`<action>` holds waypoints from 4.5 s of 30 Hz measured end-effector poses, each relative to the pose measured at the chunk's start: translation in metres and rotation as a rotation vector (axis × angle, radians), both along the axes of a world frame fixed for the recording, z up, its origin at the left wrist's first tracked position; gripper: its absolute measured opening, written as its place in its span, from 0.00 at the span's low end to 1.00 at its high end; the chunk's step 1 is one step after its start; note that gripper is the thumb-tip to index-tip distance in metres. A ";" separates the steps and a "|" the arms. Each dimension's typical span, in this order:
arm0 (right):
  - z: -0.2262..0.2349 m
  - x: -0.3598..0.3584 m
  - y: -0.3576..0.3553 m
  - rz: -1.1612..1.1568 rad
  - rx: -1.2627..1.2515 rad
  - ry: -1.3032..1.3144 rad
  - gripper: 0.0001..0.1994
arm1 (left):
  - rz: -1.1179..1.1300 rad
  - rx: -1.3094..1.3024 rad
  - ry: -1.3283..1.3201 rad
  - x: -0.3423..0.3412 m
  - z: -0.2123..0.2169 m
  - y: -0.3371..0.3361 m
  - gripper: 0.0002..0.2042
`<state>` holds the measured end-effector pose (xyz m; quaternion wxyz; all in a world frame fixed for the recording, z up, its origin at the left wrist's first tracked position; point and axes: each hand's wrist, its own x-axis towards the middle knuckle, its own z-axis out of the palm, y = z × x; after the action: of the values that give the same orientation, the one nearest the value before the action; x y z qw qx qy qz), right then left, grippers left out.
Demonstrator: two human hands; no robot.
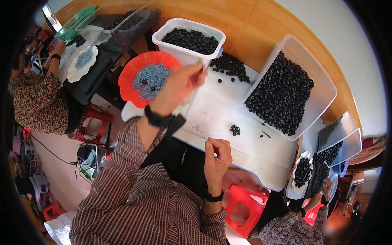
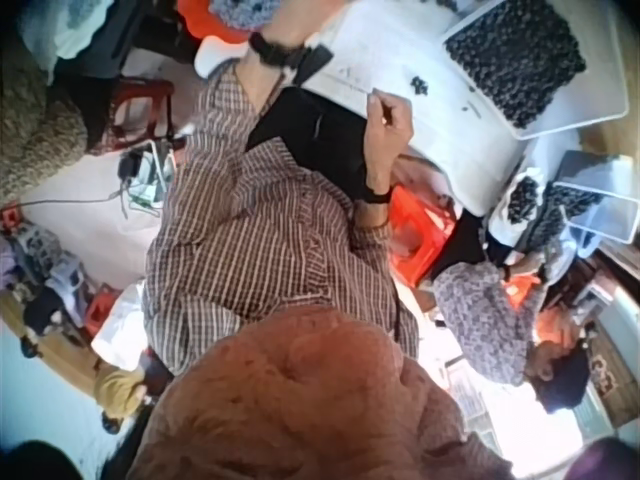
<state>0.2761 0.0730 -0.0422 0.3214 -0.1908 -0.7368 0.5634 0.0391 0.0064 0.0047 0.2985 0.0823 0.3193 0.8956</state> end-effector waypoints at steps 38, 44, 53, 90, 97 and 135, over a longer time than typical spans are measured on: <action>-0.040 0.002 0.028 -0.144 -0.131 0.051 0.08 | -0.443 -0.648 0.307 0.127 -0.063 0.011 0.10; -0.043 0.008 0.035 -0.180 -0.149 0.099 0.05 | -0.461 -0.639 0.256 0.134 -0.066 0.023 0.11; -0.040 0.016 0.045 -0.260 -0.208 0.017 0.06 | 0.050 -0.932 1.021 0.129 -0.080 0.055 0.06; -0.058 0.014 0.044 -0.217 -0.173 -0.069 0.05 | 0.136 -1.280 1.274 0.010 -0.087 0.091 0.07; -0.058 0.014 0.043 -0.207 -0.166 -0.054 0.05 | -0.136 -0.976 0.962 0.041 -0.070 0.062 0.07; 0.004 0.005 0.018 -0.078 -0.197 0.209 0.06 | -0.371 -0.014 0.005 0.138 -0.045 -0.010 0.11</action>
<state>0.2810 0.0908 -0.0380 0.3978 -0.1902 -0.6326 0.6368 0.1770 -0.0032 -0.0401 0.4584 0.1400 0.3056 0.8227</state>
